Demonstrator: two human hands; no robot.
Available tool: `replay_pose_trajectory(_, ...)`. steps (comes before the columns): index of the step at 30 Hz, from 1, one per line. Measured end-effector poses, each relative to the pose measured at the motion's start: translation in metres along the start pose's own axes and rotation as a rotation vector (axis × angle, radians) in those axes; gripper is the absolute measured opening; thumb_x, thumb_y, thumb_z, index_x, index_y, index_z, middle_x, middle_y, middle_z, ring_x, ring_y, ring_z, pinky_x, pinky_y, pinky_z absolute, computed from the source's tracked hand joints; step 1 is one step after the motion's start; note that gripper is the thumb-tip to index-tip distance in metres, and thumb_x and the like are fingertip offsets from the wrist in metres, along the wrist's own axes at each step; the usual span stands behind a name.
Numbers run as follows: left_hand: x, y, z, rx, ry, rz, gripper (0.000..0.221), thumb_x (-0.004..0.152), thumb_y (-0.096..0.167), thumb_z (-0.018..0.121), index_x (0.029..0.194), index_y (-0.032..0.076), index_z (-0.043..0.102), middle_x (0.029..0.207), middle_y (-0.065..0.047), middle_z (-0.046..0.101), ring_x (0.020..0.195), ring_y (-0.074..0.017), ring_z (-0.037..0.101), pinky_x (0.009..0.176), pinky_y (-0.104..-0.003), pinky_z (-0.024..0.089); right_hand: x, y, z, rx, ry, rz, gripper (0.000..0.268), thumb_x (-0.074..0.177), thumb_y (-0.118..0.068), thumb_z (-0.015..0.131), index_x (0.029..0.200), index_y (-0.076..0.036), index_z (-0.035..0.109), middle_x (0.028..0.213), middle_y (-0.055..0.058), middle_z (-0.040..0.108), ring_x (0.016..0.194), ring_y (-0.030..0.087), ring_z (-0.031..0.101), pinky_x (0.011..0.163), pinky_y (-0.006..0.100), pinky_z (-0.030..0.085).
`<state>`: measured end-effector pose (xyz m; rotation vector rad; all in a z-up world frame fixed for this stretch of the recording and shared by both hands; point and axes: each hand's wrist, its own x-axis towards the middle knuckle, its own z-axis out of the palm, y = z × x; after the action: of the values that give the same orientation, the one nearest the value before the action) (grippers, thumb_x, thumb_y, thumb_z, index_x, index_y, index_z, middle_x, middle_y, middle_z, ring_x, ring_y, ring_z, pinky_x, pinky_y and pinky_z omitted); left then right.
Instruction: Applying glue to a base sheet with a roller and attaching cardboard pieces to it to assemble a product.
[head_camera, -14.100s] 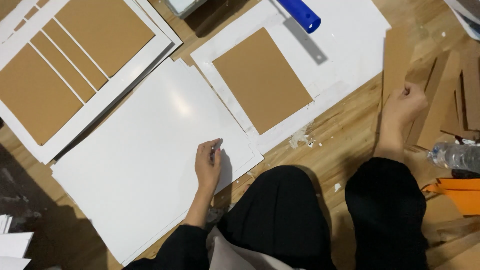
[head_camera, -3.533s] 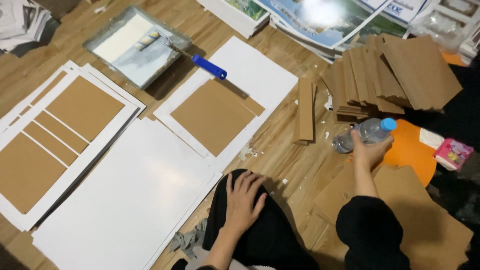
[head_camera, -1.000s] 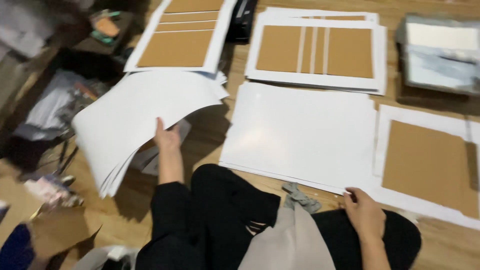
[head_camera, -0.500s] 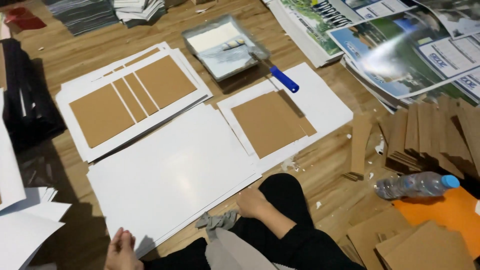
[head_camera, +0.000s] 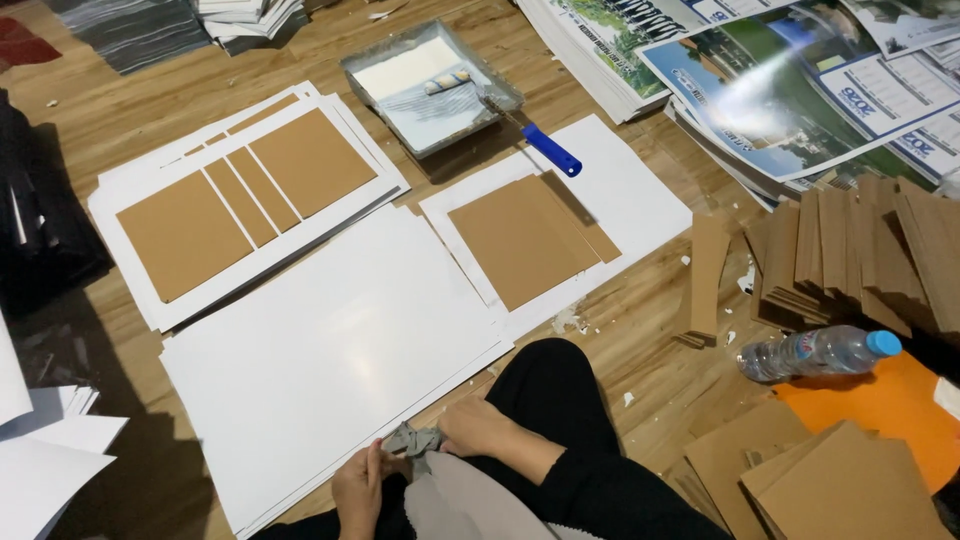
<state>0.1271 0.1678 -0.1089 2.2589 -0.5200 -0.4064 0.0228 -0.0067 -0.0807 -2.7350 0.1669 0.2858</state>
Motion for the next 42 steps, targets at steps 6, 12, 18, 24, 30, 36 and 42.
replay_pose_trajectory(6,-0.020,0.008,0.016,0.346,-0.489,0.115,0.060,0.081,0.056,0.033,0.063,0.012,0.070,0.064,-0.005,0.065,0.063,-0.0202,0.060,0.068,-0.026,0.046,0.000,0.000,0.014,-0.190,-0.100,0.002,0.048,0.075,-0.045,0.059,0.070,0.002,0.064,0.068,0.017,0.062,0.056,0.033,0.056,0.060,0.040,0.045)
replay_pose_trajectory(12,-0.040,0.000,0.025,0.453,-0.581,0.132,0.059,0.082,0.057,0.030,0.077,0.012,0.067,0.079,-0.005,0.066,0.076,-0.0252,0.060,0.070,-0.031,0.045,0.007,0.000,0.075,-0.389,-0.041,-0.063,0.026,0.077,-0.027,0.054,0.063,-0.009,0.066,0.070,0.007,0.064,0.062,0.027,0.054,0.057,0.035,0.043)
replay_pose_trajectory(18,-0.034,0.001,0.036,0.607,-0.649,0.131,0.059,0.082,0.048,0.025,0.082,0.006,0.067,0.092,-0.018,0.066,0.093,-0.0348,0.061,0.075,-0.041,0.045,-0.011,-0.027,0.080,-0.505,-0.133,0.046,0.029,0.082,-0.024,0.042,0.080,-0.011,0.068,0.074,0.005,0.065,0.067,0.023,0.059,0.058,0.040,0.044)
replay_pose_trajectory(24,-0.031,-0.008,0.061,0.737,-0.745,0.112,0.059,0.083,0.044,0.025,0.097,0.004,0.066,0.105,-0.015,0.064,0.104,-0.0319,0.058,0.084,-0.041,0.045,-0.023,-0.023,0.072,-0.502,-0.157,0.054,0.028,0.080,-0.020,0.041,0.073,-0.008,0.066,0.067,0.008,0.064,0.061,0.024,0.059,0.053,0.039,0.044)
replay_pose_trajectory(30,-0.043,-0.034,0.059,0.485,-0.379,0.336,0.031,0.082,0.031,0.045,0.087,0.010,0.068,0.108,-0.013,0.046,0.092,-0.0325,0.046,0.077,-0.038,0.047,-0.007,-0.006,0.082,-0.307,0.009,0.066,0.021,0.071,-0.019,0.051,0.062,-0.004,0.063,0.063,0.013,0.062,0.048,0.029,0.055,0.045,0.037,0.043)
replay_pose_trajectory(36,-0.040,0.014,-0.002,0.310,-0.579,0.076,0.030,0.084,0.031,0.046,0.107,0.016,0.057,0.092,-0.004,0.059,0.085,-0.0211,0.058,0.076,-0.031,0.046,0.016,0.035,-0.045,0.008,-0.197,0.216,0.030,0.077,-0.034,0.052,0.086,-0.008,0.062,0.086,0.007,0.063,0.077,0.027,0.059,0.072,0.037,0.047)
replay_pose_trajectory(42,-0.019,-0.055,0.026,0.262,-0.296,0.307,0.024,0.074,0.025,0.059,0.097,0.017,0.064,0.102,0.000,0.057,0.093,-0.0210,0.056,0.081,-0.032,0.045,0.032,0.111,-0.205,0.205,0.484,0.679,0.031,0.082,-0.010,0.037,0.100,0.001,0.060,0.104,0.014,0.059,0.090,0.027,0.058,0.080,0.035,0.047)
